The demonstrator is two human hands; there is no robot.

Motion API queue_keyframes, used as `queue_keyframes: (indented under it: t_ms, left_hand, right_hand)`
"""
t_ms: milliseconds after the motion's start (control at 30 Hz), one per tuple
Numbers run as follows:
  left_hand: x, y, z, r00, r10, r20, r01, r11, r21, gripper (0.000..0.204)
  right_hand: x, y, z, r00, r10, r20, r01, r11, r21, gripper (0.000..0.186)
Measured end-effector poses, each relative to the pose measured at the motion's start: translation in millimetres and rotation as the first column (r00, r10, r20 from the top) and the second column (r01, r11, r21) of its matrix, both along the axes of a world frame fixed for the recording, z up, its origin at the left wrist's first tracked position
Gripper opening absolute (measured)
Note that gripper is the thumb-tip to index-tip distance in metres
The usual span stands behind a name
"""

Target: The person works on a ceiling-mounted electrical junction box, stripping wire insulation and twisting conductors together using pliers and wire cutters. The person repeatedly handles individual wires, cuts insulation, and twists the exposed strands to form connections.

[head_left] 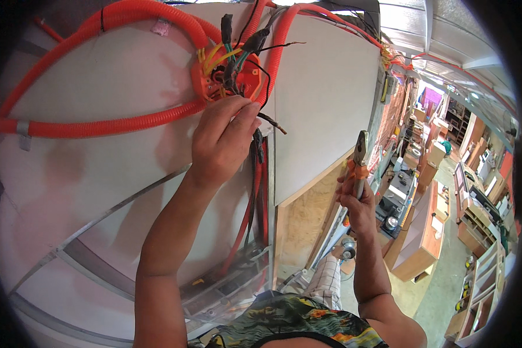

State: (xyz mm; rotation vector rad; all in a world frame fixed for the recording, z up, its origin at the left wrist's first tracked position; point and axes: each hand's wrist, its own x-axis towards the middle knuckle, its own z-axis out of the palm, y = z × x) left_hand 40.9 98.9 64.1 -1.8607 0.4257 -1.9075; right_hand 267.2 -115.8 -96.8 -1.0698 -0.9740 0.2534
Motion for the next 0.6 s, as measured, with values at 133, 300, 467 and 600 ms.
queue_keyframes:
  t_ms: [133, 300, 467, 600]
  left_hand:
    - [5.1, -0.1, 7.7, 1.0, 0.005, -0.03, -0.005, 1.0, 0.003, 0.031]
    - [9.8, -2.0, 14.4, 0.994, -0.061, -0.093, 0.043, 0.981, -0.189, 0.02]
    - [21.0, -5.6, 27.7, 0.987, -0.158, 0.01, 0.156, 0.958, -0.24, 0.017]
    - [27.2, -12.9, 40.1, 0.981, -0.133, 0.143, 0.179, 0.905, -0.386, 0.016]
  right_hand:
    - [-1.7, 4.9, 12.3, 0.989, -0.052, 0.14, 0.057, 0.998, -0.029, 0.077]
    - [-2.2, 18.3, 44.7, 0.859, -0.25, 0.447, 0.305, 0.951, -0.054, 0.062]
    - [-12.5, 44.2, 83.7, 0.701, -0.418, 0.577, 0.479, 0.876, 0.053, 0.04]
    - [-10.4, 71.2, 112.9, 0.336, -0.637, 0.694, 0.602, 0.712, 0.362, 0.042]
